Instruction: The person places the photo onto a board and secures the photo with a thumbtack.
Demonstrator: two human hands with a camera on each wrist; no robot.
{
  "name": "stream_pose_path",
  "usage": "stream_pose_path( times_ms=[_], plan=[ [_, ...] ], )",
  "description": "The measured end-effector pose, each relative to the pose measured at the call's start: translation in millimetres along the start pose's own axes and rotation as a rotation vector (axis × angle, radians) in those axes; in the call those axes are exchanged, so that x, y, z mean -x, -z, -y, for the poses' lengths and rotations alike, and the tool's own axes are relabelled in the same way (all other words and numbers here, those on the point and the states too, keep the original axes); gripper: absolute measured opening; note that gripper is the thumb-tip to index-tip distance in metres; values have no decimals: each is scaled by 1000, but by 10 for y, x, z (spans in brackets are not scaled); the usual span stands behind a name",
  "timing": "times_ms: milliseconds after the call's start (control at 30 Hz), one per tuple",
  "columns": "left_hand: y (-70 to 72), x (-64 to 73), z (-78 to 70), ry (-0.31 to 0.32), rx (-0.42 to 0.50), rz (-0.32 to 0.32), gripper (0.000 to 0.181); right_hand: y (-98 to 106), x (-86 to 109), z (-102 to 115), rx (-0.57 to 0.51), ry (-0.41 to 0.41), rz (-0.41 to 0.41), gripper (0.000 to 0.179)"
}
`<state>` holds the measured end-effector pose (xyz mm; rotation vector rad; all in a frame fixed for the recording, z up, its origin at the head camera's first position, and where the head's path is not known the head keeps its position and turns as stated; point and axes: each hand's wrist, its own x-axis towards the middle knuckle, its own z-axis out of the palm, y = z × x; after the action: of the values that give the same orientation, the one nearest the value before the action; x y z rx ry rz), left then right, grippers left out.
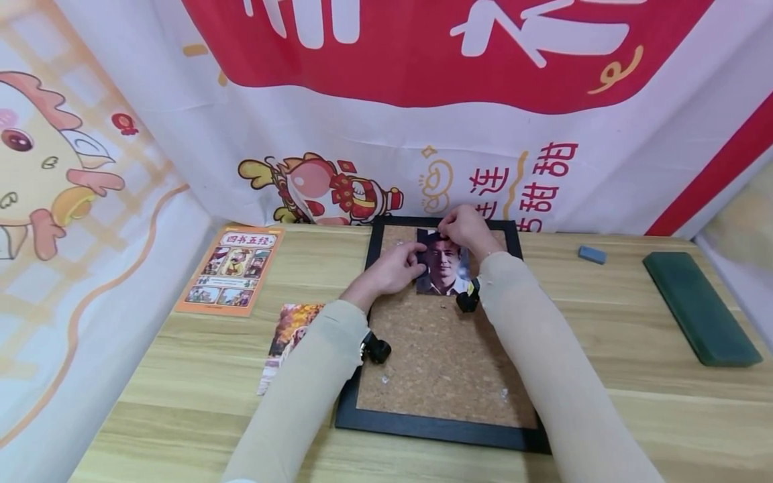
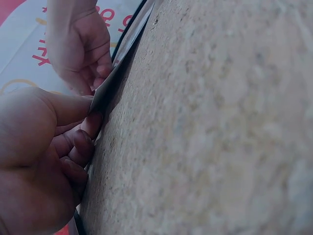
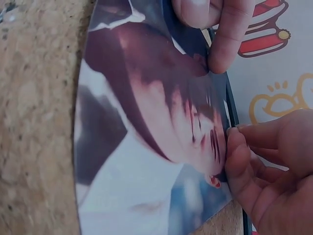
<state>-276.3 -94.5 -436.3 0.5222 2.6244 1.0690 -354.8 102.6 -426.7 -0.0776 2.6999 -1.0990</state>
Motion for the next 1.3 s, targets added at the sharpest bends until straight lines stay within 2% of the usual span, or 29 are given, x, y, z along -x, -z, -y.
stream_pose_path(
  times_ms=[300,433,700,833,1067,1300],
  plan=[
    [8,14,-4,14,2,10,46,-7,15,-37,64,16,-48,22],
    [2,13,-13,14,0,8,46,15,41,-72,84,38,-86,17],
    [-19,-3,10,20,-8,6,45,10,51,-85,32,-79,-89,24],
    [-17,-6,19,29,-7,6,45,-5,81,-66,55,-85,-101,23],
    [-14,22,-7,32,-40,-5,44,16,147,-124,44,-86,-27,18],
    [-14,31,-25,27,-45,-19,43,123,299,-200,16,-65,34,23]
  ],
)
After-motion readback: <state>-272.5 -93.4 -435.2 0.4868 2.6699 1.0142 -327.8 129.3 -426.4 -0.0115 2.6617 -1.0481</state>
